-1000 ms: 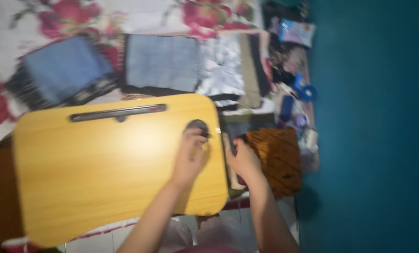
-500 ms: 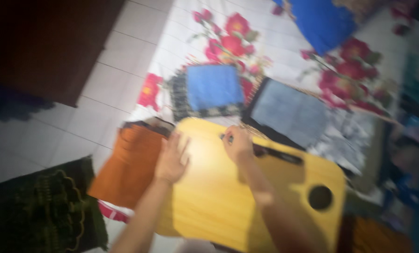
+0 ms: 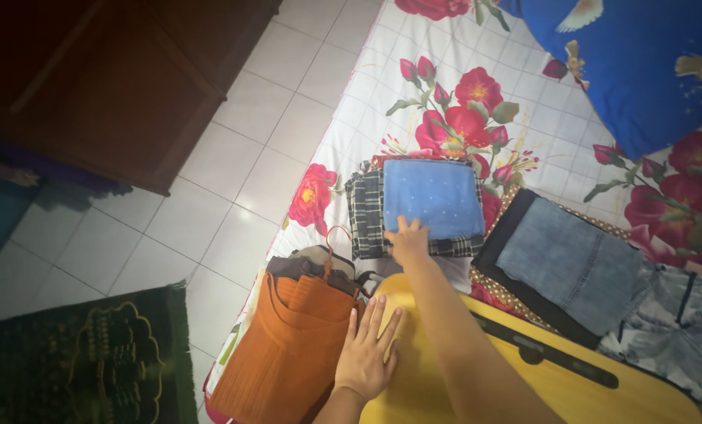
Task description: The person folds clothes including pants and a shirt on a small table placed on a bed.
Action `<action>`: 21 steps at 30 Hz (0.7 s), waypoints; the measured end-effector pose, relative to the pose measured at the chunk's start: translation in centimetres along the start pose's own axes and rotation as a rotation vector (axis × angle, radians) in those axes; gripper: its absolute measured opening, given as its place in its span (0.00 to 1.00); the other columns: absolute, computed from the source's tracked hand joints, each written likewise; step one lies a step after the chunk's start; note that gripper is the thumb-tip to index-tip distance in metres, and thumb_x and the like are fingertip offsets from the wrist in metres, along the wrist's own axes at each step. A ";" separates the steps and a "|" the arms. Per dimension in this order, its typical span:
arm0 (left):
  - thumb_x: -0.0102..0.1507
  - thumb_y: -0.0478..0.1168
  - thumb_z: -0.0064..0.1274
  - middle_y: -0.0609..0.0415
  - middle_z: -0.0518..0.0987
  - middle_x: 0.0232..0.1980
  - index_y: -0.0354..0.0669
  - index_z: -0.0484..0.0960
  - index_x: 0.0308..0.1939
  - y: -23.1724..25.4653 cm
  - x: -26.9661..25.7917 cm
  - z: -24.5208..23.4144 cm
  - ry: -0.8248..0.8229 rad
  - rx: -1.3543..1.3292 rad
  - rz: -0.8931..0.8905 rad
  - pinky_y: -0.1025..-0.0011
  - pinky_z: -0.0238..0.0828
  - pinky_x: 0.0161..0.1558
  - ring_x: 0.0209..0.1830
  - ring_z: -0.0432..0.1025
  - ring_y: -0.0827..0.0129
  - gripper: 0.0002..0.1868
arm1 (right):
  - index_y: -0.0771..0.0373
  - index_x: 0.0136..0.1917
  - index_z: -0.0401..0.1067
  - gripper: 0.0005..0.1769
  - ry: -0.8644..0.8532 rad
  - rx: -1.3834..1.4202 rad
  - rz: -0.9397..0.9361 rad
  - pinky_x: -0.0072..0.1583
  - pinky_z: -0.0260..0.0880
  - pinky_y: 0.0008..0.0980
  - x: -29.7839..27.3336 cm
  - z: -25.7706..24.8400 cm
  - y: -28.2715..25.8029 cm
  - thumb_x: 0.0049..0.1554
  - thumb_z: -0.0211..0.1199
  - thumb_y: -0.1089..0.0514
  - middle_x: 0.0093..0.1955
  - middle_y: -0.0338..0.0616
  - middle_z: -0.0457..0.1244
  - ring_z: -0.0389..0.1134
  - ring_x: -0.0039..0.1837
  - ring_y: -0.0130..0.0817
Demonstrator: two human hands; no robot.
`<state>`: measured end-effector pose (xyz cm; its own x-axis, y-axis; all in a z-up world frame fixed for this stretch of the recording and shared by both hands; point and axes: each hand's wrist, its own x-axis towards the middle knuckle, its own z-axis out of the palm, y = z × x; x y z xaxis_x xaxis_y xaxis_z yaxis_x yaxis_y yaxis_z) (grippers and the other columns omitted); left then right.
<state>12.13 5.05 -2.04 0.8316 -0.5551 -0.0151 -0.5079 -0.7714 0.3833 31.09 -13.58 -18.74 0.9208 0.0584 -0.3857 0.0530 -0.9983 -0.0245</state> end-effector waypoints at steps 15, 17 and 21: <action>0.62 0.46 0.48 0.40 0.42 0.83 0.48 0.52 0.80 -0.3 0.6 0.3 -0.190 -0.078 -0.057 0.44 0.32 0.75 0.83 0.36 0.50 0.43 | 0.61 0.42 0.67 0.11 0.978 0.944 0.073 0.45 0.66 0.34 -4.6 -5.7 11.7 0.48 0.67 0.68 0.39 0.42 0.61 0.65 0.40 0.35; 0.64 0.48 0.46 0.41 0.43 0.83 0.48 0.53 0.79 -0.3 1.0 0.5 -0.093 -0.046 -0.028 0.45 0.34 0.74 0.82 0.37 0.51 0.40 | 0.58 0.43 0.67 0.12 0.894 1.215 0.223 0.40 0.58 0.29 -10.7 -10.6 15.8 0.50 0.69 0.66 0.42 0.34 0.59 0.57 0.39 0.25; 0.65 0.50 0.42 0.45 0.43 0.82 0.48 0.53 0.78 0.2 0.7 0.4 -0.107 -0.058 -0.060 0.47 0.35 0.75 0.82 0.36 0.52 0.37 | 0.51 0.45 0.63 0.17 0.864 1.871 0.397 0.36 0.54 0.23 -26.1 -15.7 19.7 0.52 0.65 0.70 0.44 0.25 0.56 0.60 0.45 0.18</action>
<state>12.54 4.39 -2.37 0.8300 -0.5408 -0.1365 -0.4416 -0.7867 0.4314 14.19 -34.81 5.26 0.7136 -0.6743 -0.1900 0.0017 0.2728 -0.9621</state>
